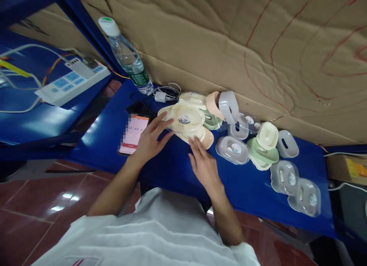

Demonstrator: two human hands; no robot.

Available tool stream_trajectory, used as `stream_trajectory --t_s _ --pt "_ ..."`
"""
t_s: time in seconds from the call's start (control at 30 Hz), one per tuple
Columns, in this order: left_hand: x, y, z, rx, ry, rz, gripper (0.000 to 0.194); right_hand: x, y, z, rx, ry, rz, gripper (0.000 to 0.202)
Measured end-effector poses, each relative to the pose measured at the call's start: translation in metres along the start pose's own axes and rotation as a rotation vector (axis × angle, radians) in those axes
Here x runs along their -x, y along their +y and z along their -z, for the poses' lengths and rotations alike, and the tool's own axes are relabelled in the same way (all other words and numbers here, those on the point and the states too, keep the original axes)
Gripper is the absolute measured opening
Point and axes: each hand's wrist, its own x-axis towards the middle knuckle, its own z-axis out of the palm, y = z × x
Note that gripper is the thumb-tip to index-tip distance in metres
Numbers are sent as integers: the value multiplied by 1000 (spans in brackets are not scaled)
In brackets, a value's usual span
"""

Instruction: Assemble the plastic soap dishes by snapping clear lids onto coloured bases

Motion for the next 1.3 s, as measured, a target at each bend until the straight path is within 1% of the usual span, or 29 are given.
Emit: stream_trajectory --t_s 0.13,0.2,0.27,0.4,0.47,0.6,0.67,0.73,0.83,0.9,0.97,1.07,1.13,1.2,1.3 --pt "2 1 0 -9 -15 -24 46 -11 -4 2 -107 51 -21 42" --pt "3 0 0 -9 -24 -27 46 -11 -5 6 -144 66 -26 38" --pt "4 -1 -1 -7 -32 -28 47 -4 -5 8 -160 47 3 38" --pt "5 0 -2 0 -46 -26 45 26 -4 9 -193 27 77 43" --pt "5 1 -3 0 -54 -29 45 46 -4 9 -206 40 74 44" --pt "5 4 -4 -4 -79 -35 45 80 -12 5 -217 60 42 39" --pt "3 4 -6 -10 -99 -34 47 90 -16 3 -225 57 34 37" --pt "2 2 -7 -16 -124 -44 51 94 -16 1 -213 56 36 36" --pt "8 6 -4 -36 -136 -71 60 86 -7 6 -175 86 32 42" --pt "22 16 2 -46 -105 -70 61 72 2 13 -140 113 4 48" --pt "42 29 8 -39 -97 -60 60 55 11 18 -71 121 -45 52" --pt "75 46 12 -40 -220 -74 54 29 23 19 56 62 -91 50" --pt "89 52 11 -72 -277 -82 48 18 27 17 105 13 -84 45" --pt "94 53 8 -101 -290 -84 45 13 30 14 103 8 -66 40" --pt "91 51 4 -132 -273 -80 47 19 30 17 49 108 -54 36"
